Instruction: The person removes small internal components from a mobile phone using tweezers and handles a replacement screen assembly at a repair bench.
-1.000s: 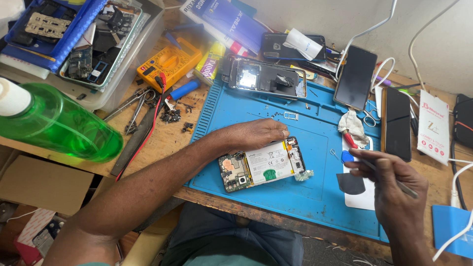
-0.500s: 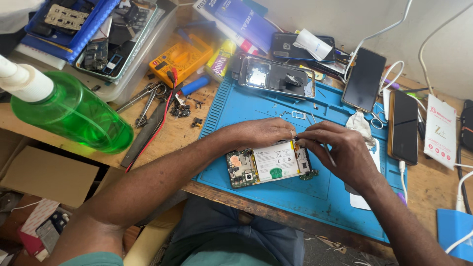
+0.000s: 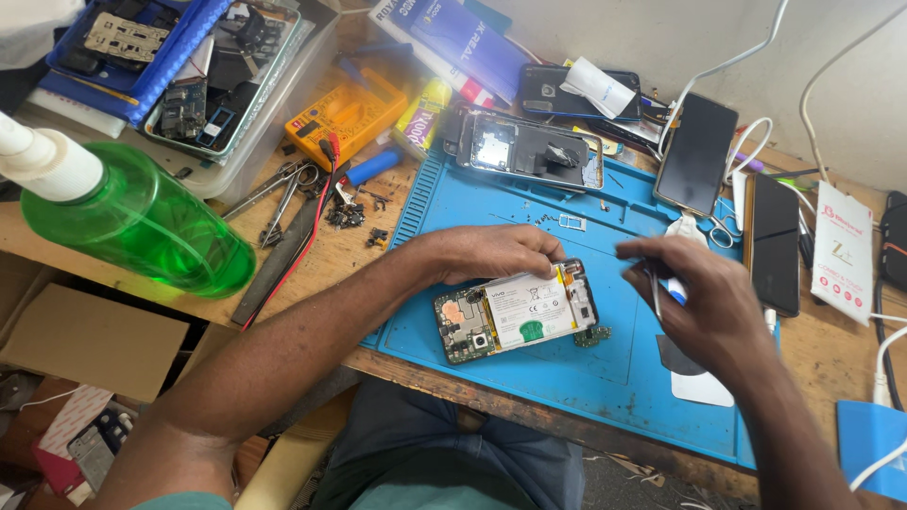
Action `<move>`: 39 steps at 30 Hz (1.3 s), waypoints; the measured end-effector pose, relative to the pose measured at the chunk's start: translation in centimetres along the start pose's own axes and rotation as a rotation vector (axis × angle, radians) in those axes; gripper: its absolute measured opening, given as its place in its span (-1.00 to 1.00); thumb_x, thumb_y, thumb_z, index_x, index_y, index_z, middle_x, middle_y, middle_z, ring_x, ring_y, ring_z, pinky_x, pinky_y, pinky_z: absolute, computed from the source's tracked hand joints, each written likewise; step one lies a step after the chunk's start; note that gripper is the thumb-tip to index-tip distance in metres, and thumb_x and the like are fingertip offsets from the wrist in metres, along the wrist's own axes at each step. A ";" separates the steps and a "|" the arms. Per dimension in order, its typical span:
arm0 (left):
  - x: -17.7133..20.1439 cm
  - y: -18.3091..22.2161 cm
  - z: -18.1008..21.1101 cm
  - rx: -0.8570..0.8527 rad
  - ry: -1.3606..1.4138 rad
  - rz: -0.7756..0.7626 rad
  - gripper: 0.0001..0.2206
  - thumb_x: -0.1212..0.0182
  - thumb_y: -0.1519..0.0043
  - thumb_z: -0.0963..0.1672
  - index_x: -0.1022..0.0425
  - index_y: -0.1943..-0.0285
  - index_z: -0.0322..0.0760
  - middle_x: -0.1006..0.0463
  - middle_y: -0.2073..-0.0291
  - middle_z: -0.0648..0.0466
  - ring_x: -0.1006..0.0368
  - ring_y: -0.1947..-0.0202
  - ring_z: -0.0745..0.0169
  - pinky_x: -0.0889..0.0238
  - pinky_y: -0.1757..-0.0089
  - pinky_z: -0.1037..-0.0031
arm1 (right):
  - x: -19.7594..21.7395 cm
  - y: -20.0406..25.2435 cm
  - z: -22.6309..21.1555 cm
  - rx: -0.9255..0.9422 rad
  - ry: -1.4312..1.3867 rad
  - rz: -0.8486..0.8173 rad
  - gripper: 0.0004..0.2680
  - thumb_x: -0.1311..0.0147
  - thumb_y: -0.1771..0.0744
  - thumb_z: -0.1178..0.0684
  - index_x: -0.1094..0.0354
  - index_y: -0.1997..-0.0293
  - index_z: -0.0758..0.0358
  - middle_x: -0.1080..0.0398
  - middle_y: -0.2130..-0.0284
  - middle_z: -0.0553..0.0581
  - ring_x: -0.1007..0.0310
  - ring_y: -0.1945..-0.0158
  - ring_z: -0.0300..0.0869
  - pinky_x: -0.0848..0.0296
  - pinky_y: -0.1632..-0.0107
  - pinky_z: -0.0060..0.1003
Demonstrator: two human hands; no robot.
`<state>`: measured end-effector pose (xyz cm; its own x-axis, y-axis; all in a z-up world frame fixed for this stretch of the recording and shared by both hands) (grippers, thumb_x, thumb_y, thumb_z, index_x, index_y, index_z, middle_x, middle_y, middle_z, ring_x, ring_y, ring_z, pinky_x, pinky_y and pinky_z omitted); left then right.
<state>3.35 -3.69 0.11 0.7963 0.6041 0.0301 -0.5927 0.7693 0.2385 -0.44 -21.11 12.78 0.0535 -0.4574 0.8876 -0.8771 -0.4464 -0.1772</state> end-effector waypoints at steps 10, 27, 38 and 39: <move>2.2 -0.1 1.2 -0.217 0.567 0.267 -0.70 0.08 -0.43 -0.09 -0.28 -0.30 -0.25 -0.59 0.11 0.03 -0.55 0.16 0.33 -0.50 0.16 0.40 | -0.3 5.2 2.2 -0.432 0.600 -0.364 -0.68 -0.05 -0.34 -0.23 -0.35 -0.15 0.04 -0.51 0.08 0.13 -0.62 0.19 0.08 -0.61 0.16 0.03; -3.7 1.6 4.1 -0.654 1.142 0.498 -0.52 0.26 -0.49 -0.02 0.06 -0.63 0.08 -0.32 -0.29 0.06 -0.29 -0.28 0.20 -0.22 -0.26 0.24 | -2.3 1.0 -3.8 -0.182 -0.112 0.143 -0.37 -0.34 -0.18 -0.08 -0.15 -0.39 0.21 -0.46 0.00 0.39 -0.54 -0.03 0.07 -0.57 0.13 0.00; -3.2 0.8 3.3 -0.680 1.089 0.490 -0.47 0.17 -0.46 -0.03 0.13 -0.64 0.20 -0.21 -0.39 0.18 -0.18 -0.37 0.33 -0.16 -0.33 0.36 | -3.6 1.6 -1.2 -0.177 -0.417 0.148 -0.46 -0.27 -0.25 -0.02 -0.16 -0.37 0.28 -0.42 -0.16 0.41 -0.49 -0.22 0.08 -0.47 -0.23 0.02; -3.2 0.9 3.4 -0.676 1.073 0.494 -0.47 0.17 -0.46 -0.03 0.14 -0.64 0.22 -0.21 -0.38 0.17 -0.18 -0.35 0.33 -0.16 -0.32 0.37 | -3.6 1.6 -1.1 -0.166 -0.440 0.154 -0.46 -0.27 -0.26 -0.01 -0.15 -0.38 0.30 -0.40 -0.17 0.43 -0.46 -0.24 0.08 -0.45 -0.25 0.02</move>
Point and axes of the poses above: each hand's wrist, its own y-axis away from the middle knuckle, its own x-axis out of the back of the hand, z = x × y, the point moved 6 cm from there along -y, towards the middle knuckle
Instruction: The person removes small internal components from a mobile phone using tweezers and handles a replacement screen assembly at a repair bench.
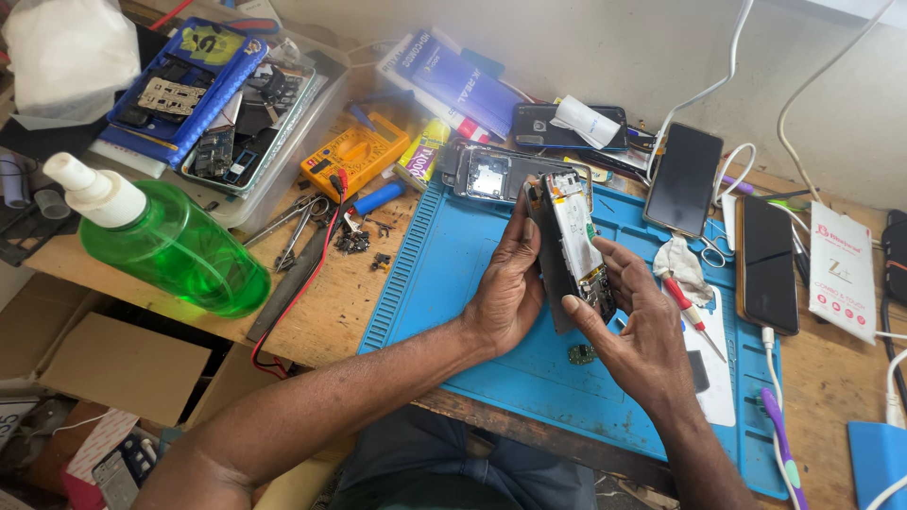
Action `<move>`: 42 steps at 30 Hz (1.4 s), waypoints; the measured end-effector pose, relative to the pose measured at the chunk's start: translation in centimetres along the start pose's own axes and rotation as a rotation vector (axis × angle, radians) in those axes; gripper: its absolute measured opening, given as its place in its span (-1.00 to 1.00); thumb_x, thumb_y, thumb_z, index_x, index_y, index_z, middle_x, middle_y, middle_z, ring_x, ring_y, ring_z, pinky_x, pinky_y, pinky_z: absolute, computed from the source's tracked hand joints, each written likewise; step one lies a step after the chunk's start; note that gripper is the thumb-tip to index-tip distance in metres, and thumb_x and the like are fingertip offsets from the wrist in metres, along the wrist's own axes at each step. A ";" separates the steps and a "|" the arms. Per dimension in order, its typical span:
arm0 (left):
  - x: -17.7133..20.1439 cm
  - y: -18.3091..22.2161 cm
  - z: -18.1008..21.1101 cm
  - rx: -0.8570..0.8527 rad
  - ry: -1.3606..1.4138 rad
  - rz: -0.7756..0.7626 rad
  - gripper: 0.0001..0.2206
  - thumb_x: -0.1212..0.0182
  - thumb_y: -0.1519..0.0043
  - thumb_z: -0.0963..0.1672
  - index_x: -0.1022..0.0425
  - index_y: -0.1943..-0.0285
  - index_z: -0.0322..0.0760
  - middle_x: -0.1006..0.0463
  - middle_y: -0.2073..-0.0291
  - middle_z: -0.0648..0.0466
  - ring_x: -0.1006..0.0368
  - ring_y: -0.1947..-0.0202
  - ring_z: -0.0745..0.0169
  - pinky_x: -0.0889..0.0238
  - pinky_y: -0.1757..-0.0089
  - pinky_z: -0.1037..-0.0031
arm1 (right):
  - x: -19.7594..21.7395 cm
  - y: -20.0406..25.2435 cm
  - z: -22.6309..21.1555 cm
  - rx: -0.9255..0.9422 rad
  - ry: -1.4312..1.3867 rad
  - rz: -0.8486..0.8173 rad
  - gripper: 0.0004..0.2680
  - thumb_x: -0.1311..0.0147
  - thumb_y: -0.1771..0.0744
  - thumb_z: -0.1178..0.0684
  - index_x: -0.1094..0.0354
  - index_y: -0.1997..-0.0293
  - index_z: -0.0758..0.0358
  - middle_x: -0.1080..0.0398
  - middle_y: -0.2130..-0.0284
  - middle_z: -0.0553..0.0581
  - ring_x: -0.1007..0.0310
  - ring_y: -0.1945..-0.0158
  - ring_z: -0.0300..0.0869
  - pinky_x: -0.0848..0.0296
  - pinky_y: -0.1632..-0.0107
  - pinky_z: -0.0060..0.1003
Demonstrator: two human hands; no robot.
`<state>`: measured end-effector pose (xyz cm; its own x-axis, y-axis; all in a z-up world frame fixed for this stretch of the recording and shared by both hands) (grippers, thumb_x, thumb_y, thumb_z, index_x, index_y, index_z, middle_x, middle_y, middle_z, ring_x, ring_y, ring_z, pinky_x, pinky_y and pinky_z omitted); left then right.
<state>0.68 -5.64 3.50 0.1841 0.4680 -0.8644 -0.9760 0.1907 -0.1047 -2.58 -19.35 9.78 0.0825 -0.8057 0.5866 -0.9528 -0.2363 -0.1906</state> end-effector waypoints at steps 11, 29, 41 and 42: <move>-0.3 0.6 0.5 0.036 0.078 -0.060 -0.47 0.21 -0.50 0.09 -0.15 -0.50 -0.34 -0.44 -0.24 -0.07 -0.41 -0.23 0.12 -0.39 -0.15 0.23 | 1.8 -0.9 0.2 -0.012 -0.891 0.036 -0.49 0.01 -0.38 -0.03 0.02 -0.46 0.49 -0.33 -0.19 0.54 -0.45 -0.23 0.19 -0.47 -0.27 0.02; 1.3 1.4 11.7 0.038 -2.222 -0.228 -0.74 -0.20 -0.30 -0.02 -0.55 -0.06 -0.18 -0.62 0.04 -0.05 -0.52 -0.03 -0.05 -0.38 -0.03 0.08 | 3.6 -1.4 5.0 -0.105 -1.266 0.142 -0.57 0.24 -0.45 -0.12 -0.31 -0.23 0.56 -0.47 0.09 0.48 -0.57 0.16 0.30 -0.56 0.26 -0.07; -2.6 -0.5 7.6 0.244 -1.082 -0.257 -0.63 -0.29 -0.30 -0.12 -0.48 -0.28 -0.31 -0.60 0.21 0.00 -0.47 0.32 0.37 -0.43 0.30 0.47 | 3.7 -1.9 5.4 -0.260 -1.096 -0.218 -0.23 0.52 -0.39 -0.59 -0.38 -0.01 0.59 -0.52 0.31 0.46 -0.56 0.45 0.18 -0.51 0.47 -0.16; -1.8 -0.1 7.3 0.265 -0.956 -0.194 -0.64 -0.29 -0.28 -0.14 -0.47 -0.26 -0.33 -0.60 0.21 0.03 -0.49 0.32 0.39 -0.43 0.31 0.51 | 3.9 -2.0 5.2 -0.221 -1.041 -0.198 -0.24 0.47 -0.39 -0.59 -0.41 0.01 0.57 -0.52 0.33 0.43 -0.55 0.44 0.12 -0.50 0.44 -0.21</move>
Point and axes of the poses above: each hand's wrist, its own y-axis away from the middle knuckle, its own x-axis out of the back of the hand, z = x × y, the point moved 6 cm from there along -y, towards the middle knuckle
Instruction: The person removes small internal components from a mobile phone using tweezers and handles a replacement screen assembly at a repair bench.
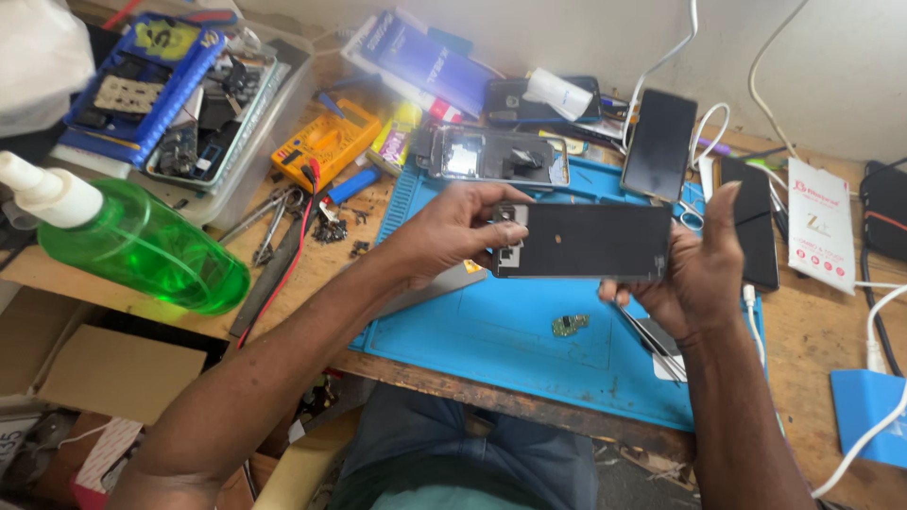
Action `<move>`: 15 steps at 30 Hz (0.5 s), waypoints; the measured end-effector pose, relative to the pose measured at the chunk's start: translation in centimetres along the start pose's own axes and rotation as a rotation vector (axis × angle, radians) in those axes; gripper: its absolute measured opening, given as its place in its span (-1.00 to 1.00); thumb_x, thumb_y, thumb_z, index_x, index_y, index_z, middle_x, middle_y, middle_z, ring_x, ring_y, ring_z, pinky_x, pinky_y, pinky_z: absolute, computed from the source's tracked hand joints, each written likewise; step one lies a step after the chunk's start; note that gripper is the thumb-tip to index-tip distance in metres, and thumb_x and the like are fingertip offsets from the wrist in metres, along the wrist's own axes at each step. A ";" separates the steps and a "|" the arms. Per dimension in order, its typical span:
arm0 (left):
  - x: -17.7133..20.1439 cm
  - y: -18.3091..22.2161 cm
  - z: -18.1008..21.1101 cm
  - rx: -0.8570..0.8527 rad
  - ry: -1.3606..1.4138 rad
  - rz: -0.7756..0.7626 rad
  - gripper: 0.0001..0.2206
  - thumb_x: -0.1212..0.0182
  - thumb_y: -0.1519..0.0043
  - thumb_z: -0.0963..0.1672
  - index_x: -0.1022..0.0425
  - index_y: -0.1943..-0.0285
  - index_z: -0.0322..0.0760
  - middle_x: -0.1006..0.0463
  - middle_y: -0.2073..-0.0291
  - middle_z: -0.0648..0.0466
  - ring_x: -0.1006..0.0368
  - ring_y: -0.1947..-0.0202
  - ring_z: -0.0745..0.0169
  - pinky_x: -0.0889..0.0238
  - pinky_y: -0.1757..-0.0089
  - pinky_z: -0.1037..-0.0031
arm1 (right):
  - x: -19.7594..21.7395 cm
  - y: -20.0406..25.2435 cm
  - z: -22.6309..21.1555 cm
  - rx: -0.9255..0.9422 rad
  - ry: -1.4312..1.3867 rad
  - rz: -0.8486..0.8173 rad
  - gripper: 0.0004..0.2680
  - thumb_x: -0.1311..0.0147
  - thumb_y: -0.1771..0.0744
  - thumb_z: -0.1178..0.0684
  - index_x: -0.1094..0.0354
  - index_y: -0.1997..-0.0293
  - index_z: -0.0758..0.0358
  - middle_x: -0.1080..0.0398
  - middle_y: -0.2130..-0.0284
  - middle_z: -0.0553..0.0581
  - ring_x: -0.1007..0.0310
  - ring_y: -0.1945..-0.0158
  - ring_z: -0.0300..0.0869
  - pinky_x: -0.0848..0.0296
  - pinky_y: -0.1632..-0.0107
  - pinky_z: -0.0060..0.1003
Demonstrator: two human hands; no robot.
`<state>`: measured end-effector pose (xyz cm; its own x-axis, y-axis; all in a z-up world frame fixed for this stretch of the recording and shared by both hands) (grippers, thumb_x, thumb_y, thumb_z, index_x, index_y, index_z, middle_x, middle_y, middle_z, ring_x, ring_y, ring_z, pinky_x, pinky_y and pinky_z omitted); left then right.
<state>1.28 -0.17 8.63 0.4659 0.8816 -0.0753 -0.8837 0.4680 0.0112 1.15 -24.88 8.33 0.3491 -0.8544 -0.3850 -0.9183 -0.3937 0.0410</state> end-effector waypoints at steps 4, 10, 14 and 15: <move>0.5 1.8 -2.3 -0.027 0.425 0.167 -0.66 -0.26 -0.30 -0.15 -0.42 -0.24 -0.37 -0.57 0.22 0.10 -0.54 0.27 0.42 -0.54 0.26 0.51 | 0.2 0.9 -1.7 0.101 0.647 0.199 -0.48 0.14 -0.41 -0.38 -0.49 0.12 0.46 -0.51 0.35 0.33 -0.50 0.37 -0.05 -0.46 0.35 -0.26; -0.3 4.9 -4.1 -0.181 0.763 0.448 -0.63 -0.25 -0.29 -0.19 -0.33 -0.27 -0.31 -0.59 0.15 0.09 -0.57 0.19 0.35 -0.57 0.15 0.45 | -4.4 3.6 -0.2 0.106 1.526 -0.159 -0.77 -0.28 -0.21 -0.06 -0.58 0.10 0.08 -0.53 0.30 0.08 -0.54 0.30 -0.14 -0.53 0.30 -0.22; -2.9 5.1 -5.1 -0.197 0.811 0.478 -0.63 -0.23 -0.31 -0.23 -0.26 -0.26 -0.32 -0.56 0.11 0.05 -0.55 0.14 0.32 -0.53 0.09 0.43 | -4.5 4.2 1.1 0.087 1.658 -0.163 -0.80 -0.31 -0.20 -0.06 -0.60 0.15 0.02 -0.47 0.34 0.07 -0.49 0.27 -0.13 -0.50 0.26 -0.21; -3.6 5.1 -5.4 -0.181 0.815 0.483 -0.63 -0.23 -0.31 -0.24 -0.25 -0.28 -0.32 -0.54 0.08 0.04 -0.54 0.12 0.32 -0.52 0.07 0.43 | -3.8 4.3 1.3 0.040 1.614 -0.117 -0.81 -0.32 -0.20 -0.06 -0.59 0.18 0.05 -0.49 0.36 0.06 -0.51 0.29 -0.15 -0.51 0.25 -0.21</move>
Point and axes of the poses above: each hand's wrist, its own y-axis away from the middle knuckle, its own x-axis out of the back of the hand, z = x × y, the point moved 6 cm from there along -y, towards the middle knuckle
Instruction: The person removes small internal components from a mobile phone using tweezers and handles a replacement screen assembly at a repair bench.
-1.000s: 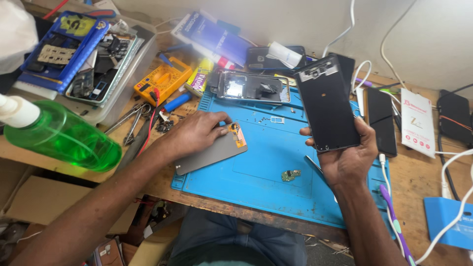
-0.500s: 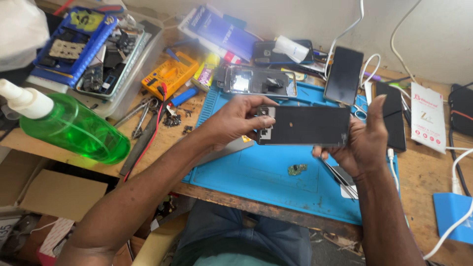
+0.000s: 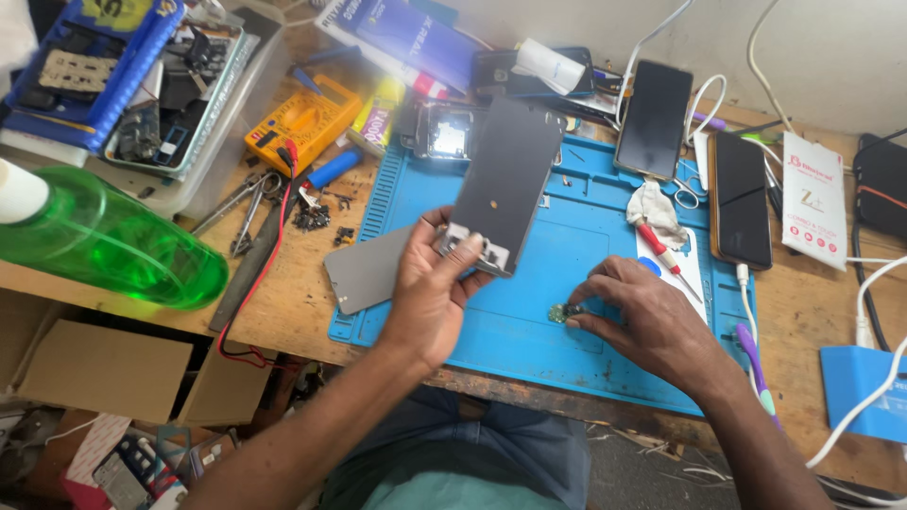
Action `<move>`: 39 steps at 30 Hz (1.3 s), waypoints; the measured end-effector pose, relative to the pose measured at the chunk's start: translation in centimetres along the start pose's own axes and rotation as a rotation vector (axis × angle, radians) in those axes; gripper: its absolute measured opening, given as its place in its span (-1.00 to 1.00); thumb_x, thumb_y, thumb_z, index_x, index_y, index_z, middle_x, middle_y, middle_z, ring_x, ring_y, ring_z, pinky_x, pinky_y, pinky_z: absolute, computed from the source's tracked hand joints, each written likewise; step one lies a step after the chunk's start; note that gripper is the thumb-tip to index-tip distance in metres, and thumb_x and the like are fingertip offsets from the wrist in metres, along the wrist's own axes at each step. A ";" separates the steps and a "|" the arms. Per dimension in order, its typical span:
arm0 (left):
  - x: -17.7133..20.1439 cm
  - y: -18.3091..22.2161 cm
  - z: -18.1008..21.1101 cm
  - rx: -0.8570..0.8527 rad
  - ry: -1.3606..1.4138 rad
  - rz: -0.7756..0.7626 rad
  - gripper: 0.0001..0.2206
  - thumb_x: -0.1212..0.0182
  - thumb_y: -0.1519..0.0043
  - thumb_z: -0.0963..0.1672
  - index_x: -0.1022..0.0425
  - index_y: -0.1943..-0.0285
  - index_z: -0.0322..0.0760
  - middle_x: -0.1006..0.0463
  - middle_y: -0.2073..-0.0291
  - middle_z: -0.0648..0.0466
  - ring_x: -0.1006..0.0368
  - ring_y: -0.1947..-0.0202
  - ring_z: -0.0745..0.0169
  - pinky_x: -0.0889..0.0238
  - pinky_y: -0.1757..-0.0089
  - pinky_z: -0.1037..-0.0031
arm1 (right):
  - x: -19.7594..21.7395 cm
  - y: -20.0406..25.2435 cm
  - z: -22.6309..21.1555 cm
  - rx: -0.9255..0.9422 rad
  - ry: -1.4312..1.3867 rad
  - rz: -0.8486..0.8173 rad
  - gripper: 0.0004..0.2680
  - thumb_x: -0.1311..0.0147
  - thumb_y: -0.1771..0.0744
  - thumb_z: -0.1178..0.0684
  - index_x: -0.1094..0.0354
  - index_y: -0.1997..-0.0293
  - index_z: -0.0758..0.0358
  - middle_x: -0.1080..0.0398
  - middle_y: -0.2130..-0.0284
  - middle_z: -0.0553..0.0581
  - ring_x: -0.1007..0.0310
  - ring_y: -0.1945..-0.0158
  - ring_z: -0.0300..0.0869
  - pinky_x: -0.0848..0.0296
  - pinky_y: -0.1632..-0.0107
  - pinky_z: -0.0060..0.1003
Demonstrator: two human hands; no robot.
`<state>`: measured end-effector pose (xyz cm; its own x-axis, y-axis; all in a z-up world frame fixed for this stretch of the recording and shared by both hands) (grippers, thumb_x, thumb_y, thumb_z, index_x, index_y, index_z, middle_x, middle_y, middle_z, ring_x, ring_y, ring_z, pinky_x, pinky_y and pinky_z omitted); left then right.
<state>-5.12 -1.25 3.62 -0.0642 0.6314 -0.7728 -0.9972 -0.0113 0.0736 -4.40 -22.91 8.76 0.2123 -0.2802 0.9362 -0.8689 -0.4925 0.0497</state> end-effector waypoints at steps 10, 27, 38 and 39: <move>-2.6 2.0 -3.5 0.077 -0.113 -0.050 -0.42 -0.25 -0.18 -0.27 -0.18 -0.41 -0.27 -0.44 -0.09 0.07 -0.49 -0.03 0.33 -0.53 0.04 0.45 | 1.8 0.7 6.2 -0.420 -0.235 0.297 -0.75 -0.23 -0.32 0.01 -0.51 -0.10 0.19 -0.53 0.15 0.09 -0.57 0.27 -0.25 -0.56 0.24 -0.29; 1.0 0.9 8.7 -0.502 -2.064 -0.399 -0.31 -0.42 -0.08 0.05 -0.33 -0.31 -0.41 -0.41 -0.17 -0.22 -0.24 -0.20 -0.18 -0.15 -0.13 0.02 | -2.1 -0.9 8.1 -0.396 -1.095 -0.091 -0.61 -0.12 -0.33 0.15 -0.31 -0.32 0.52 -0.56 0.12 0.31 -0.49 0.14 -0.24 -0.44 0.13 -0.39; 0.2 -0.7 9.2 -0.628 -2.103 -0.376 -0.56 -0.34 -0.19 -0.05 -0.44 -0.16 -0.42 -0.45 -0.13 -0.17 -0.30 -0.18 -0.10 -0.20 -0.10 0.04 | -2.1 -5.6 2.3 -0.330 -0.674 -0.522 -0.65 -0.10 -0.33 -0.02 -0.40 -0.25 0.24 -0.68 0.15 0.14 -0.60 0.17 -0.27 -0.56 0.06 -0.35; 0.0 -0.3 8.8 -0.656 -2.045 -0.424 -0.57 -0.34 -0.22 -0.05 -0.44 -0.20 -0.37 -0.45 -0.16 -0.13 -0.30 -0.21 -0.05 -0.19 -0.15 0.06 | -2.0 -5.9 2.0 -0.304 -0.646 -0.517 -0.65 -0.09 -0.32 -0.01 -0.41 -0.24 0.23 -0.68 0.15 0.14 -0.59 0.18 -0.29 -0.56 0.07 -0.35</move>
<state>-4.50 5.56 9.10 -0.2234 0.3821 0.8967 -0.8337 0.4017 -0.3789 1.20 -21.09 5.90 0.7434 -0.5396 0.3953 -0.6559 -0.4721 0.5890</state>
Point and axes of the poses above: each hand's wrist, its own y-axis away from the middle knuckle, its own x-axis out of the back of the hand, z = x × y, the point moved 6 cm from there along -y, towards the middle knuckle
